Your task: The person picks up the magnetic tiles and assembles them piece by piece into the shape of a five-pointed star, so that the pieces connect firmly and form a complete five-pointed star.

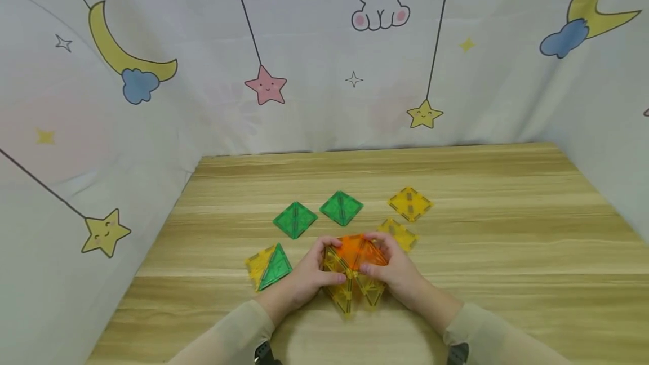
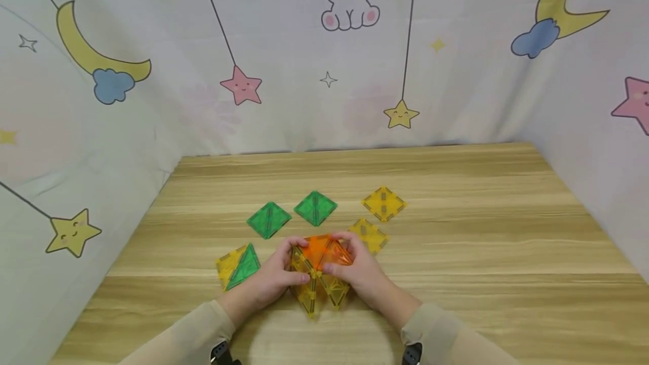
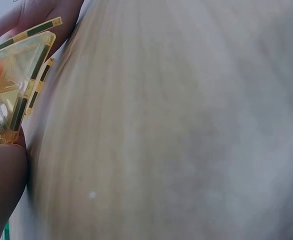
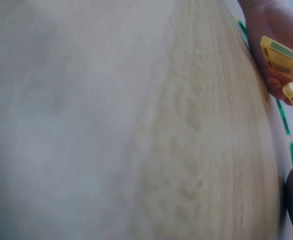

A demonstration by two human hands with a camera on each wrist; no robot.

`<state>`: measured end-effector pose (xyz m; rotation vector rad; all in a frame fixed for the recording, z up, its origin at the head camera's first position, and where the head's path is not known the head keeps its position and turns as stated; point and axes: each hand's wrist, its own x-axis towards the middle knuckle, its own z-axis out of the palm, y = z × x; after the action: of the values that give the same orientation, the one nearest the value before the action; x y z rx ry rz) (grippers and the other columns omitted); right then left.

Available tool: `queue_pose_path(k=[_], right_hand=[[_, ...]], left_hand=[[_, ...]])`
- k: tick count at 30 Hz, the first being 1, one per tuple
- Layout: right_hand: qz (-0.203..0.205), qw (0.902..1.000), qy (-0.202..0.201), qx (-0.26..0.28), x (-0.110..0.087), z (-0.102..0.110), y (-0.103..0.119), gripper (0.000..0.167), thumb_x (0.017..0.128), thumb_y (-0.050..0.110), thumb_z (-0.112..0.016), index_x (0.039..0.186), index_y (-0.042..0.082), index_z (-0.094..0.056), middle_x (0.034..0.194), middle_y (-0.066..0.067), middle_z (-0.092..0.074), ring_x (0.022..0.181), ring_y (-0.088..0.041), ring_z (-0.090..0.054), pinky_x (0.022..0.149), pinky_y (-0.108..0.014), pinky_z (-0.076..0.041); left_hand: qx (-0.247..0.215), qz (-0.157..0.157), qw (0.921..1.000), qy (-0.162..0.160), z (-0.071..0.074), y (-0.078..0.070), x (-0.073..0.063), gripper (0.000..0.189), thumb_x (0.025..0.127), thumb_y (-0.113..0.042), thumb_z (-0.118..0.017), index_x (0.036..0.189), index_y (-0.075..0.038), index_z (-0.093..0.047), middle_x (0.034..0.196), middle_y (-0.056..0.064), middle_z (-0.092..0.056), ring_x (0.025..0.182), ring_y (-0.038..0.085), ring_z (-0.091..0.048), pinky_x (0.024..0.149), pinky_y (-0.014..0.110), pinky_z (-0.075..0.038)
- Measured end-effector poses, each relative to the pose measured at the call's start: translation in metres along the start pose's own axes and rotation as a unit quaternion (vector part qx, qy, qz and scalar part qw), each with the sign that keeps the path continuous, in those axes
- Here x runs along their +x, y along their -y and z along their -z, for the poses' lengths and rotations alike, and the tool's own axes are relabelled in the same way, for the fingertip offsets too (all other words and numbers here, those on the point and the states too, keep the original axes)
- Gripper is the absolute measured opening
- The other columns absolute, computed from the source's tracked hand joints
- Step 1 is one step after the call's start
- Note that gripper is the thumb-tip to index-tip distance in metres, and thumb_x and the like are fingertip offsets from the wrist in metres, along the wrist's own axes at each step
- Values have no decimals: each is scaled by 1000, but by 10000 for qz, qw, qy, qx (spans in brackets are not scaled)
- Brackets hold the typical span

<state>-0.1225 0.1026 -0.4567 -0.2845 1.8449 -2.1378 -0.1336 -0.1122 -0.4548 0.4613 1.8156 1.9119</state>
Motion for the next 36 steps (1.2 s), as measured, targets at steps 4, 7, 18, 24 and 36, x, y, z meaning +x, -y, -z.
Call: queue_pose_path(k=[4,7,18,24,36], right_hand=[[-95,9944,173,-1038,-1,3,1,65,79,13,-76,132,10,-39,131,-18,-44,108,-24,-52,89,-32,-43],[-119,9833,426,-1763,0,6,2,70,77,23,-78,134,16,-40,133,-16,-43,108,-25,-50,90,-37,-40],[-313,9846,809,-1518,1,12,1,70,78,22,-78,136,15,-39,131,-12,-45,112,-25,-49,94,-38,-38],[-280,9824,903,-1610,2,12,1,70,79,23,-77,136,13,-38,131,-13,-44,113,-25,-48,95,-39,-37],[-156,9584,1166,-2602,0,13,6,69,79,29,-76,136,19,-39,126,-9,-50,110,-22,-50,91,-43,-39]], left_hand=[[34,-50,10000,-33,0,1,0,55,79,2,-67,121,-8,-33,129,12,-36,112,19,-49,89,26,-43],[105,-46,9999,-93,0,1,0,56,78,3,-67,120,-9,-33,128,12,-36,113,19,-48,90,26,-42],[1322,154,9910,-114,-5,-4,-3,73,73,-11,-79,125,-17,-28,124,9,-44,113,23,-44,100,41,-28],[1529,104,9881,-148,-7,-3,-3,76,73,-15,-80,126,-16,-26,123,9,-43,109,22,-48,96,39,-33],[2595,-35,9655,-210,-5,-3,-6,74,77,-27,-79,130,-11,-30,127,10,-38,114,24,-44,98,45,-33]])
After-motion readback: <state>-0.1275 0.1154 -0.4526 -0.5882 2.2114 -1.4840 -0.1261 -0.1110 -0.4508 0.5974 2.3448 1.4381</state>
